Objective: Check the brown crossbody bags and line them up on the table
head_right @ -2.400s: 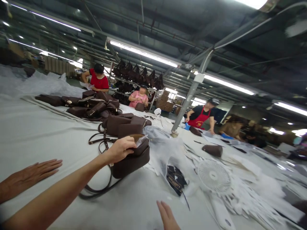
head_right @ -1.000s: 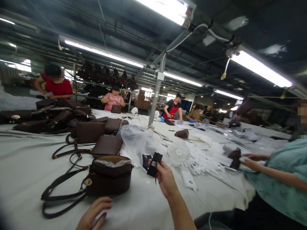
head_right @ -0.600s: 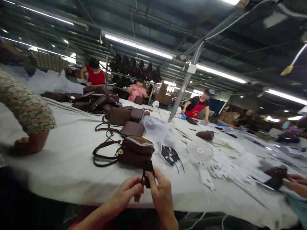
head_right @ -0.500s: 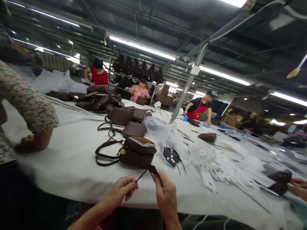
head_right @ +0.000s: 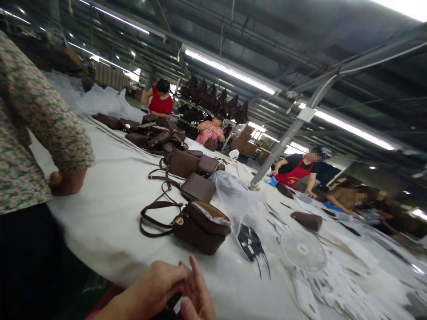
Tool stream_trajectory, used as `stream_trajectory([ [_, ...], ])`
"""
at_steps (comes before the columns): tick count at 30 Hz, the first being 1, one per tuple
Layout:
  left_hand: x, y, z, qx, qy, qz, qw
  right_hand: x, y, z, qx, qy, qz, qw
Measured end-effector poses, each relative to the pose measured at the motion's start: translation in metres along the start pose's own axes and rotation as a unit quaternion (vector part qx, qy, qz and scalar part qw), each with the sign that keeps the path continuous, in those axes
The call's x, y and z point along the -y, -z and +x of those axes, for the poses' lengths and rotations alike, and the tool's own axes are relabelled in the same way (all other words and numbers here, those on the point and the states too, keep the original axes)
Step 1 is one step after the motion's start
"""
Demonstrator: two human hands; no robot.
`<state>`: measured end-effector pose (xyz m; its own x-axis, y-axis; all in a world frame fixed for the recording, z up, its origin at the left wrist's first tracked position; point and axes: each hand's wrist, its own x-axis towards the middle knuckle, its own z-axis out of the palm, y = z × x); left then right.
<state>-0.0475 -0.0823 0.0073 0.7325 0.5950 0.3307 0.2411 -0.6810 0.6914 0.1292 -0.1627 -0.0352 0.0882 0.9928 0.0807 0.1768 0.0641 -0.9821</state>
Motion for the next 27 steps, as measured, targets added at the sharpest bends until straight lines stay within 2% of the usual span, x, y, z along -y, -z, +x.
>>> stream_trajectory([
  [3,0.004,0.003,0.005,-0.01,0.004,0.022,1.0,0.0,-0.032,0.014,0.031,-0.068,0.117,0.99],
  [5,0.012,0.01,0.009,-0.036,0.022,0.015,0.999,0.001,-0.041,0.025,0.022,-0.097,0.092,0.991],
  [6,0.016,0.013,0.011,-0.047,0.028,-0.002,0.999,0.004,-0.041,0.03,0.011,-0.09,0.05,0.995],
  [8,0.027,0.021,0.016,-0.068,0.035,-0.059,0.995,0.017,-0.034,0.043,-0.016,-0.023,-0.075,0.997],
  [11,0.047,0.028,0.03,-0.151,0.064,-0.115,0.98,0.053,-0.013,0.067,0.001,0.107,-0.259,0.96],
  [14,0.068,0.03,0.05,-0.244,0.107,-0.089,0.96,0.097,0.006,0.095,0.052,0.152,-0.409,0.898],
  [16,0.081,0.028,0.064,-0.245,0.126,-0.077,0.958,0.121,0.015,0.115,0.065,0.16,-0.505,0.846],
  [18,0.091,0.024,0.076,-0.214,0.136,-0.097,0.962,0.137,0.018,0.135,0.076,0.164,-0.596,0.783],
  [20,0.098,0.018,0.086,-0.191,0.144,-0.142,0.961,0.148,0.015,0.154,0.085,0.159,-0.676,0.714],
  [23,0.103,0.01,0.096,-0.202,0.17,-0.209,0.942,0.157,0.005,0.179,0.111,0.15,-0.758,0.625],
  [27,0.104,0.003,0.102,-0.244,0.18,-0.25,0.92,0.162,-0.009,0.204,0.165,0.134,-0.807,0.552],
])
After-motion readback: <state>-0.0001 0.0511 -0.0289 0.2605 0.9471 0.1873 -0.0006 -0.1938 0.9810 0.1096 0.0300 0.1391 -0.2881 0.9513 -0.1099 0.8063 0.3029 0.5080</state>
